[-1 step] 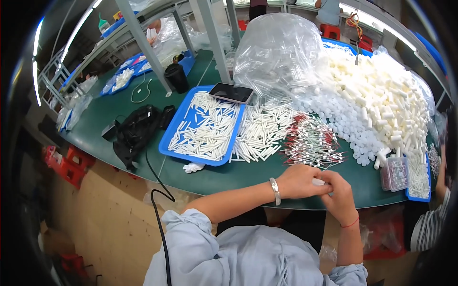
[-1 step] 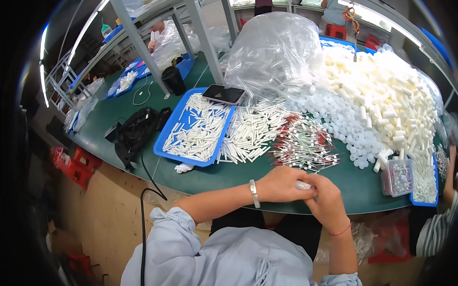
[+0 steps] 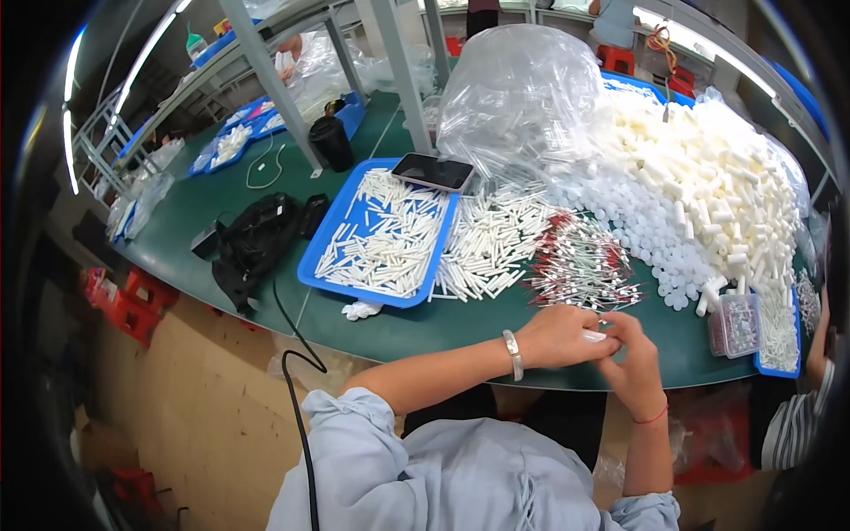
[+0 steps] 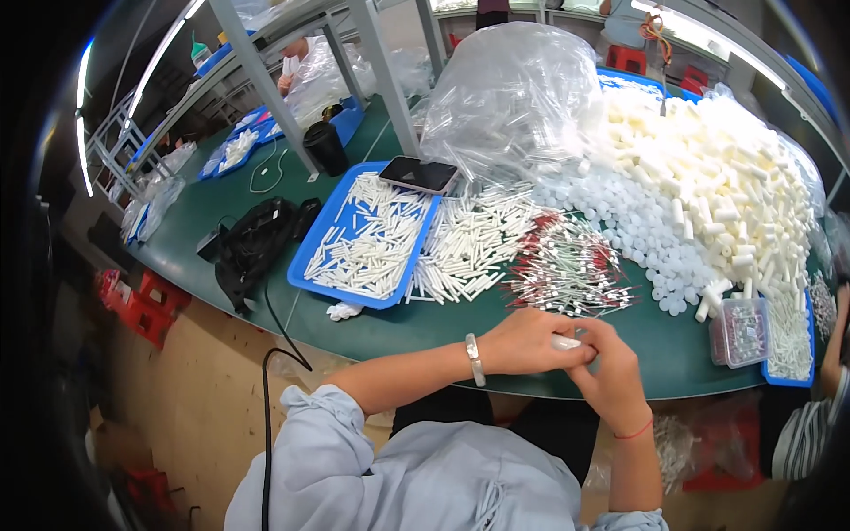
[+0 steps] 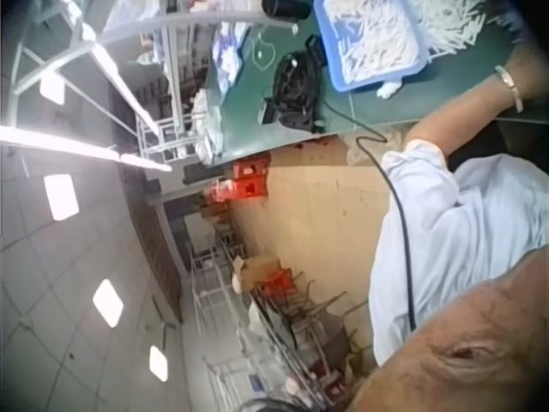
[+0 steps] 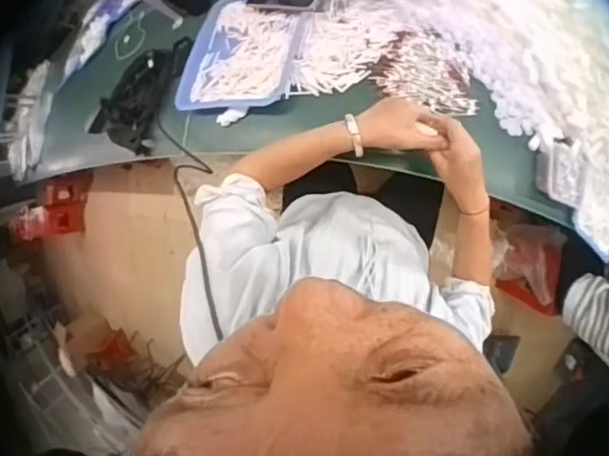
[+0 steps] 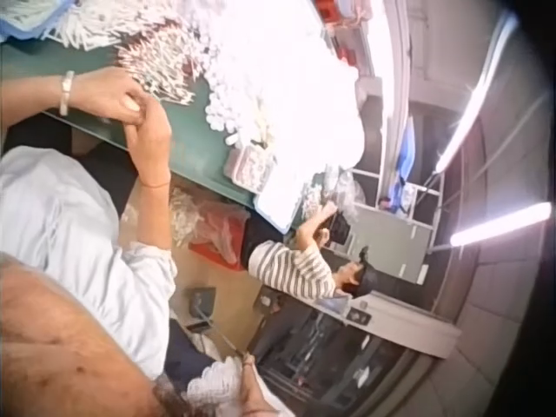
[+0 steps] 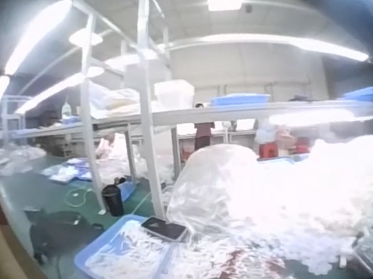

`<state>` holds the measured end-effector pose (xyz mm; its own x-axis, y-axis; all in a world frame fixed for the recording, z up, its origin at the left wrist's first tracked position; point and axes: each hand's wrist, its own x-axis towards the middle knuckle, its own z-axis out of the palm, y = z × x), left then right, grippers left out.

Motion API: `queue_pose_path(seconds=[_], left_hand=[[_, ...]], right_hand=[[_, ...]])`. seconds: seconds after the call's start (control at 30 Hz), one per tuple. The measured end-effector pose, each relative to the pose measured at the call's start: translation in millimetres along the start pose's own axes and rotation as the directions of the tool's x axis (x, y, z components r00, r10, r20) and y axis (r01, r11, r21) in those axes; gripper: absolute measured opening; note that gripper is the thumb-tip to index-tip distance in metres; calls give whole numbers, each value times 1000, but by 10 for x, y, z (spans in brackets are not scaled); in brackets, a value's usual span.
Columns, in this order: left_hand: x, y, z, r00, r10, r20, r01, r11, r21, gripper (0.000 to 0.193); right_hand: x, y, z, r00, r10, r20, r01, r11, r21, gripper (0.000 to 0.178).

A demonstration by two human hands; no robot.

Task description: The person assembles small plastic parts by hand, inserting plastic sticks into white plastic connector components.

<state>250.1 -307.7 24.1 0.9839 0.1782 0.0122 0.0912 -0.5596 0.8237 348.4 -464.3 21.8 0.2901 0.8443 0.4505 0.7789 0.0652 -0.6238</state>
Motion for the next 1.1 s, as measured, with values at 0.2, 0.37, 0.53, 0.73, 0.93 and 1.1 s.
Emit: queue_pose_path(seconds=[0.2, 0.37, 0.53, 0.73, 0.93, 1.1], left_hand=[[-94, -67, 87, 994, 105, 25, -77, 848, -524, 35], [-144, 157, 174, 984, 74, -165, -128, 929, -346, 37], [-259, 119, 360, 954, 164, -251, -253, 891, -377, 46], [-360, 67, 428, 970, 120, -213, -195, 904, -380, 36], [-347, 43, 694, 995, 27, -100, -72, 875, -479, 37], [-294, -25, 989, 938, 284, -199, -343, 838, -424, 43]], right_hand=[[-65, 25, 78, 966, 258, -31, -211, 848, 487, 34], [-194, 193, 108, 946, 310, -98, -188, 768, 612, 42], [-181, 250, 291, 965, 241, 103, -216, 507, 834, 58], [-274, 143, 440, 954, 220, 202, -248, 202, 948, 54], [-590, 118, 360, 907, 367, 207, -307, 238, 922, 51], [-683, -132, 276, 908, 393, 147, -258, 245, 935, 51]])
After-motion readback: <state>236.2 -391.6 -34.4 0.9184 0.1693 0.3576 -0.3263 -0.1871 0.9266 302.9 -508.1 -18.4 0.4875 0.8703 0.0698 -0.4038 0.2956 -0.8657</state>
